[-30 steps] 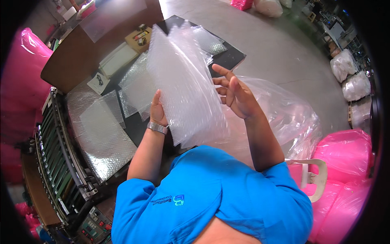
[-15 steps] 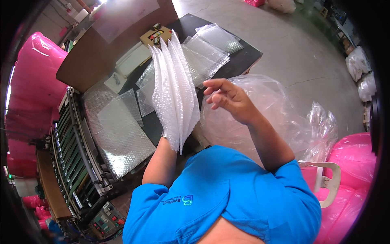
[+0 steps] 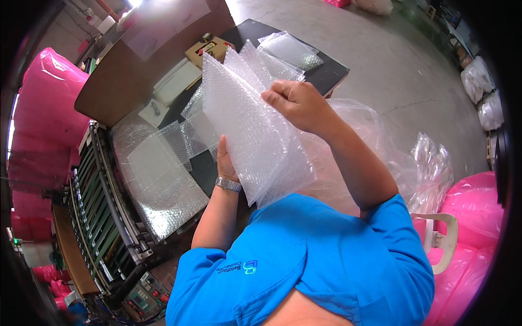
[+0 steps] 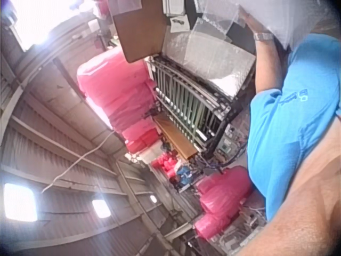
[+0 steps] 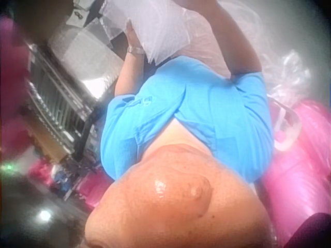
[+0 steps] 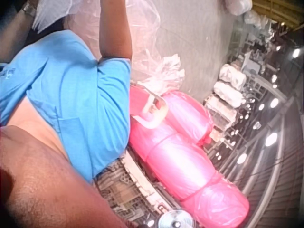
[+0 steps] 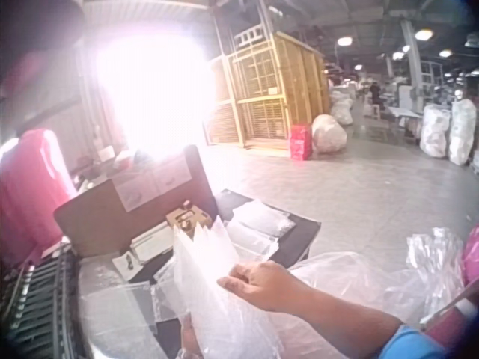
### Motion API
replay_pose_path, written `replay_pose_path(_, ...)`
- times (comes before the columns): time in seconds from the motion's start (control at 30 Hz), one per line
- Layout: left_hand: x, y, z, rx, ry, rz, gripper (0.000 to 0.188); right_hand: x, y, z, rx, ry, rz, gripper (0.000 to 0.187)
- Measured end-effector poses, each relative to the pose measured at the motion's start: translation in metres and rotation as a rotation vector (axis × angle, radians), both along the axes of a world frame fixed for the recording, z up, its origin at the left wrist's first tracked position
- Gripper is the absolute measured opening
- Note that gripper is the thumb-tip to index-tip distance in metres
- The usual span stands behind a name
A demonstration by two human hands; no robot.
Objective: The person repeatedly picks up sheets of bubble wrap from a table, separates them, and places them into a large clear plastic bag. The person also briefly adjusts their head-mounted camera strap.
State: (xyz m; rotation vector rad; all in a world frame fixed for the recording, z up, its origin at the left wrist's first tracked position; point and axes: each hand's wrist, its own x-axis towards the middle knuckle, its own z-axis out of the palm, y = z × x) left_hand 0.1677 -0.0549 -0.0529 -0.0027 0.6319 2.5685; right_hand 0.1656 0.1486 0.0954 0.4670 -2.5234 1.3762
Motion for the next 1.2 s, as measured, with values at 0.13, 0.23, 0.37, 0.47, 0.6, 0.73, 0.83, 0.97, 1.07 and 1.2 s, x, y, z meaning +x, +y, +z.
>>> replay_pose_path(0.13,-0.001,-0.005,-0.007,-0.039,0.01,0.069,0.069,-0.01,-0.002,-0.011,0.039,0.385,-0.417,0.037)
replay_pose_path(0.23,0.001,-0.009,-0.006,-0.008,0.011,0.068,0.068,-0.006,0.007,0.003,-0.105,0.352,-0.308,0.037)
replay_pose_path(0.37,-0.001,-0.011,-0.013,-0.035,0.034,0.08,0.067,-0.001,0.002,0.016,0.127,0.113,-0.08,0.035)
replay_pose_path(0.47,-0.001,-0.009,-0.01,-0.073,0.045,0.105,0.066,-0.008,0.001,-0.003,0.288,0.25,-0.053,0.033)
replay_pose_path(0.6,-0.004,-0.013,-0.011,-0.161,0.085,0.185,0.064,-0.008,-0.009,-0.002,0.075,0.314,-0.245,0.031)
replay_pose_path(0.73,-0.006,-0.016,-0.009,-0.092,0.048,0.158,0.064,-0.029,0.006,0.013,-0.165,0.166,-0.323,0.038)
replay_pose_path(0.83,0.002,-0.016,-0.012,-0.112,0.047,0.145,0.064,-0.049,0.011,0.034,0.029,0.056,-0.225,0.044)
replay_pose_path(0.97,0.0,-0.014,-0.021,-0.139,0.12,0.112,0.065,-0.077,-0.006,0.027,0.16,0.075,-0.133,0.042)
replay_pose_path(1.07,-0.001,-0.012,-0.019,-0.159,0.146,0.12,0.065,-0.095,-0.017,0.013,0.199,0.299,-0.203,0.036)
replay_pose_path(1.2,-0.001,-0.005,0.01,-0.084,0.11,0.125,0.065,-0.102,-0.018,0.011,-0.539,0.161,-0.261,0.029)
